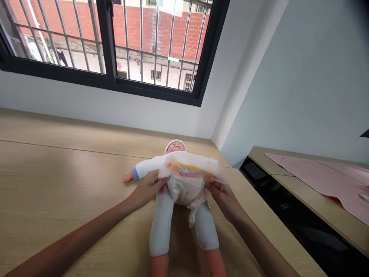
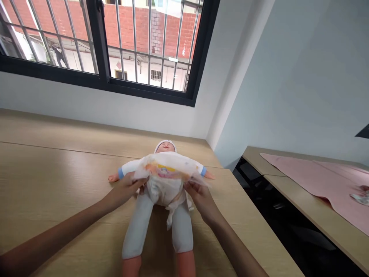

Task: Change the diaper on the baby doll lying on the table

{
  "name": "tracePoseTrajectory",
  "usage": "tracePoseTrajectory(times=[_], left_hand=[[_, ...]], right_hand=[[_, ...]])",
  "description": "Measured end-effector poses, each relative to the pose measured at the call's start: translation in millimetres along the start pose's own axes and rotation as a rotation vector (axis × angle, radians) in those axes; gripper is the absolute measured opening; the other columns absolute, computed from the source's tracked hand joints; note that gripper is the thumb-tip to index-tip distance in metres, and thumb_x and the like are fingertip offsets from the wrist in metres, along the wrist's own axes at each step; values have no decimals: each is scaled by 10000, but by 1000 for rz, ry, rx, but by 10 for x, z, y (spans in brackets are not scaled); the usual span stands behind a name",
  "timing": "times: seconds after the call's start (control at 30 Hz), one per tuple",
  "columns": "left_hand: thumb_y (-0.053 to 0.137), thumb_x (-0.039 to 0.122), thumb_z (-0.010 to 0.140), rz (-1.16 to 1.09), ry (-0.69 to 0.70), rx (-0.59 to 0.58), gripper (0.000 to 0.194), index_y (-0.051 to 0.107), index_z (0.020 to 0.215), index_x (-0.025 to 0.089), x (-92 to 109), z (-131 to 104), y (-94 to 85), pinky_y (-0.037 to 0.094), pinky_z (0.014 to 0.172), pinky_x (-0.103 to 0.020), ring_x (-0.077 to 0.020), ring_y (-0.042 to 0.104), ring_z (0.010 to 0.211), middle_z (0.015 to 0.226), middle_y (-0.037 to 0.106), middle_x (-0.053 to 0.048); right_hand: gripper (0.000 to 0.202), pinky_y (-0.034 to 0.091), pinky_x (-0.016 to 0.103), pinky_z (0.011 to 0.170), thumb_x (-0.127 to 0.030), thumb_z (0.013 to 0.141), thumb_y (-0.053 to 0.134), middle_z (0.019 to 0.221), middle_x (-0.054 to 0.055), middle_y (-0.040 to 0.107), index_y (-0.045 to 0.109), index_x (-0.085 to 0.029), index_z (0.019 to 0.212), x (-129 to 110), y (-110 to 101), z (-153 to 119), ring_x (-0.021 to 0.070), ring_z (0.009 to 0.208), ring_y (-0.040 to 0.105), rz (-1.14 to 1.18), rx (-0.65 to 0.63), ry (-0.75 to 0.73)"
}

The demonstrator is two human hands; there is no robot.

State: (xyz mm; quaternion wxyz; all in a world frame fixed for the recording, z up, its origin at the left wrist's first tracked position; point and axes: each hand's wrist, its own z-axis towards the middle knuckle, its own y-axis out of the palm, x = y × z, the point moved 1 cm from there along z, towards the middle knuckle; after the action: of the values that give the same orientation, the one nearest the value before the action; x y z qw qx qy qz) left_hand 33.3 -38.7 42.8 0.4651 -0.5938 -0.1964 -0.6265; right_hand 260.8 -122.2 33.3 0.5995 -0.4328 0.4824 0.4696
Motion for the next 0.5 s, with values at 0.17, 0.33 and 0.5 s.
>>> tracePoseTrajectory(times=[0.17, 0.33, 0.5], left_hand=[[635, 508, 792, -358, -205, -127, 389, 587, 658, 146, -123, 180, -98, 433, 559, -209, -106, 548, 580, 643, 637, -23], [705, 440, 767, -577, -423, -137, 315, 597, 850, 156, -328, 184, -134, 491, 592, -210, -146, 659, 717, 768, 686, -23], [722, 442, 728, -387, -414, -21, 333, 569, 738, 147, -321, 133, -195, 431, 474, -189, -111, 595, 544, 656, 624, 3]], right_hand=[[351, 468, 370, 852, -515, 683, 683, 851, 64, 697, 635, -196, 822, 11, 102, 471, 255, 880, 625, 11, 83, -73], [320, 464, 322, 750, -410, 630, 653, 872, 49, 686, 610, -188, 856, 337, 102, 592, 228, 820, 609, 30, 150, 143], [262, 447, 289, 667, -412, 604, 613, 752, 21, 608, 566, -195, 742, 480, 26, 497, 183, 724, 552, 15, 187, 247]])
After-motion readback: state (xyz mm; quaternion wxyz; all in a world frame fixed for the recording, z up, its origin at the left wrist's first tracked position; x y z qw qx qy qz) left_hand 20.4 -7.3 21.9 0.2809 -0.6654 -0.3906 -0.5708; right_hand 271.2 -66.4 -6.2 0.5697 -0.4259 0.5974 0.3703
